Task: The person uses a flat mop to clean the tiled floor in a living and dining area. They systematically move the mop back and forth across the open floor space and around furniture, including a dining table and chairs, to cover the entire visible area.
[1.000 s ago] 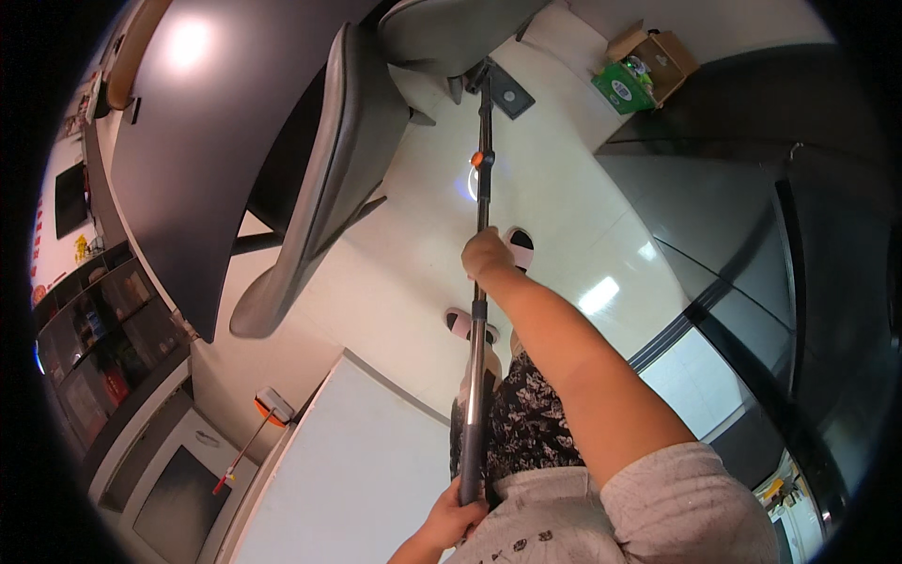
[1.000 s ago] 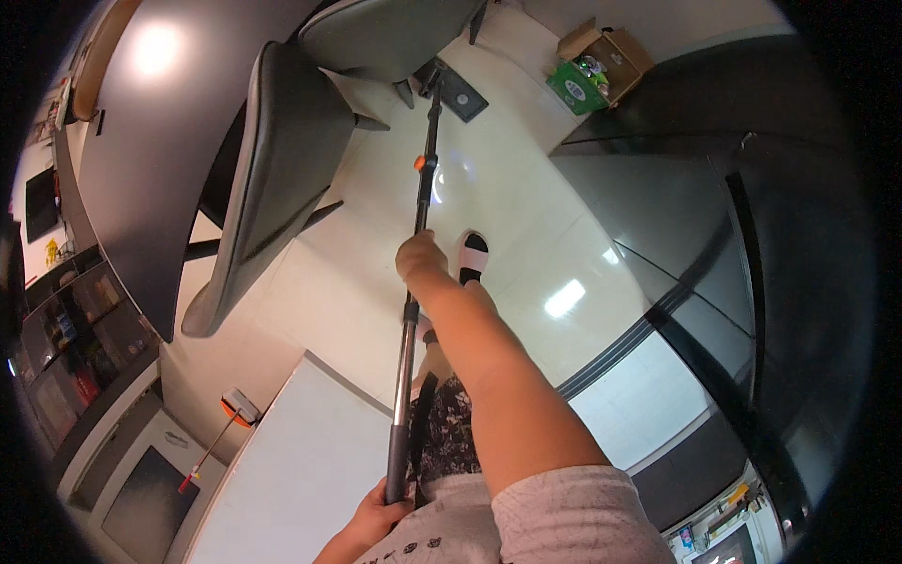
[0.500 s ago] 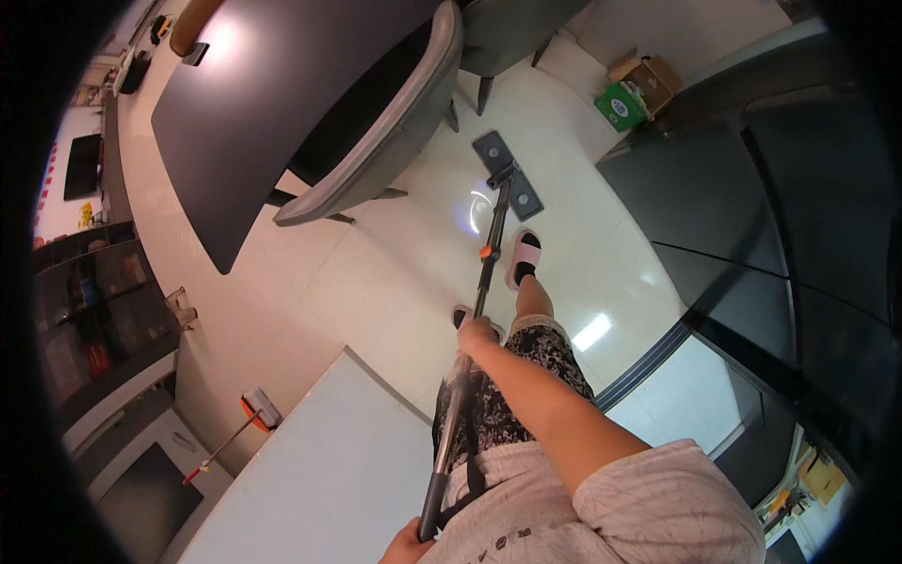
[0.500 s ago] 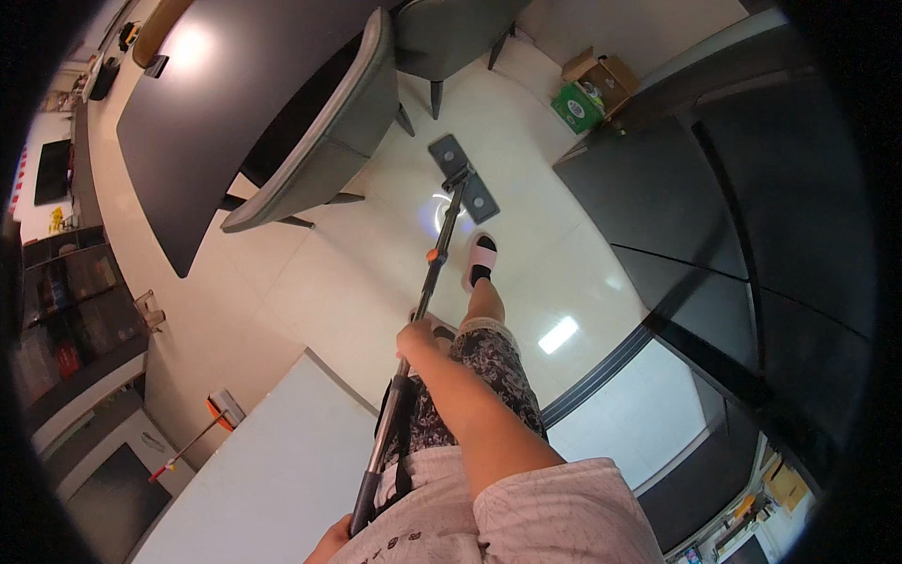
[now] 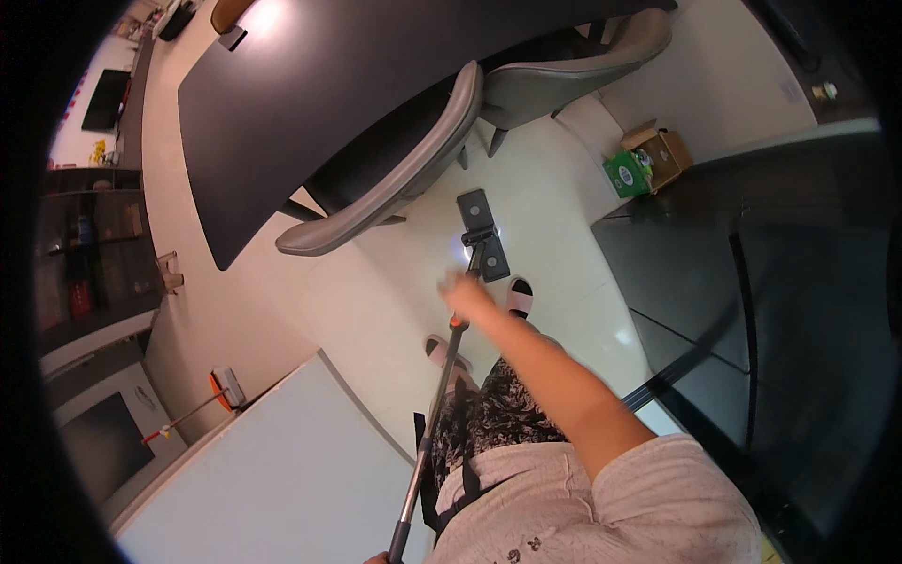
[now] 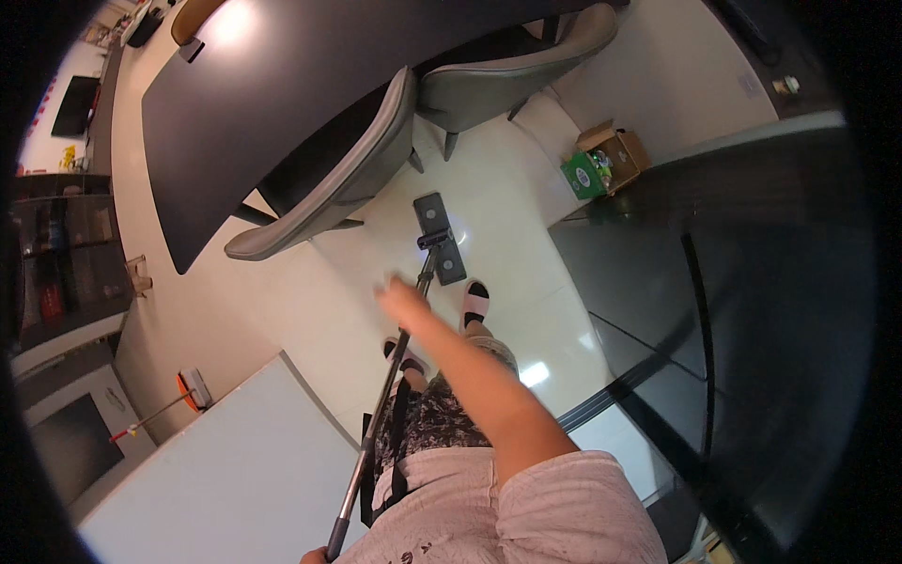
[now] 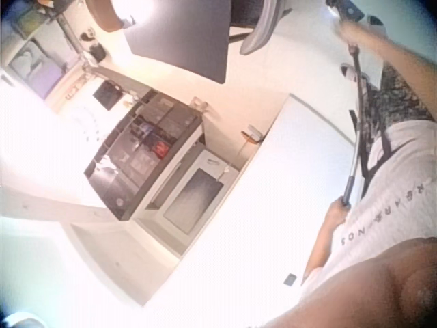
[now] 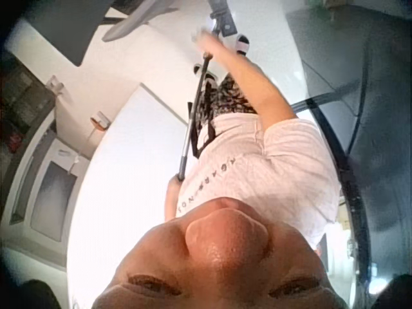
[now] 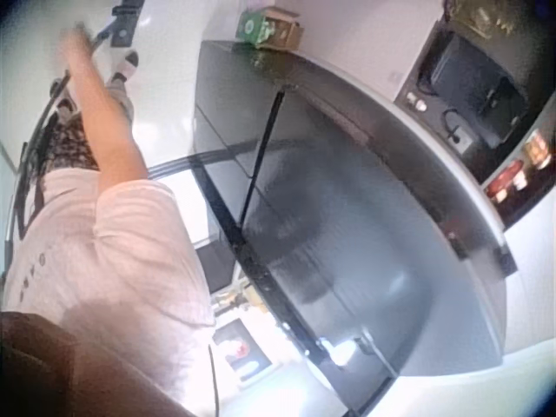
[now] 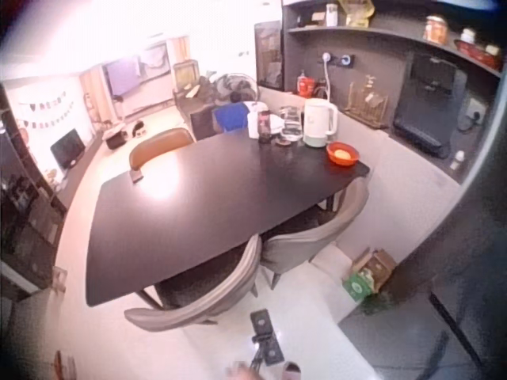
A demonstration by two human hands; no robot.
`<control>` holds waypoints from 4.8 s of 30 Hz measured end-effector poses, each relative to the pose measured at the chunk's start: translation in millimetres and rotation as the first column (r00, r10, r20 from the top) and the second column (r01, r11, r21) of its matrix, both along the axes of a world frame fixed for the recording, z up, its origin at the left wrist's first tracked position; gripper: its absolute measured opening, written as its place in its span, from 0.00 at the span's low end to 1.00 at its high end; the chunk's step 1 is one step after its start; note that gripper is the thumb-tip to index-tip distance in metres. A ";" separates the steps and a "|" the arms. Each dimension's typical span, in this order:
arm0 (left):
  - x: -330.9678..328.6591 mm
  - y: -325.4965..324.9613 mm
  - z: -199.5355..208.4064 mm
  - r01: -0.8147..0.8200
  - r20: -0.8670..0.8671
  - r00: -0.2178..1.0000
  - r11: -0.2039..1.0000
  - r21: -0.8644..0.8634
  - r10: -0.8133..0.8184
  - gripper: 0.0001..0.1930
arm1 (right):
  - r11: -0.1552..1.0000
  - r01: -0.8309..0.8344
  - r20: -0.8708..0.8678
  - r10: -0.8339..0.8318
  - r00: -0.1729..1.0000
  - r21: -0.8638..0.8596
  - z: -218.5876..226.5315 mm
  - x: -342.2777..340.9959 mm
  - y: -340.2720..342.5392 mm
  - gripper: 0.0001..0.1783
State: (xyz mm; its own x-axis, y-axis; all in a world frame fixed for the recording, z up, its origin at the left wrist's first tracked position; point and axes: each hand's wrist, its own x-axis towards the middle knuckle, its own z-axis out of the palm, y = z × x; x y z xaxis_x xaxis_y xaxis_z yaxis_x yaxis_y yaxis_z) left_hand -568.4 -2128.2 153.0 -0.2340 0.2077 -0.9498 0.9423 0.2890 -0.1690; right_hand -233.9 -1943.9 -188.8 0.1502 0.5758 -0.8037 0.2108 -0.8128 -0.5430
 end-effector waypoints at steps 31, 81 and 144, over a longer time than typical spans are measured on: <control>127.9 18.5 16.2 -0.108 -0.201 0.974 0.994 -0.026 0.101 0.15 | 0.383 0.883 -0.697 -0.711 0.093 -0.273 96.5 62.1 148.2 0.58; 233.4 82.5 -102.3 -0.432 0.168 0.869 0.879 -0.204 0.466 0.17 | 0.974 -0.020 -0.247 -0.038 0.968 -0.228 -71.4 32.5 3.2 0.07; 298.9 97.6 -144.7 0.217 0.401 0.883 0.969 0.115 -0.245 0.16 | 0.885 0.411 -0.138 -0.444 0.885 -0.218 -89.0 181.0 -33.4 0.08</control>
State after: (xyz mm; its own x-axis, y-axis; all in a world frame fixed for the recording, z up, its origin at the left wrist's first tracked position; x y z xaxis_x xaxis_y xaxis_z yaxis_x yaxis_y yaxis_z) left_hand -269.5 -2030.7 8.3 0.2347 0.2721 -0.9332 0.9648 0.0515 0.2577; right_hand -52.9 -1977.4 -277.8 0.1935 0.3334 -0.9227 -0.2660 -0.8874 -0.3765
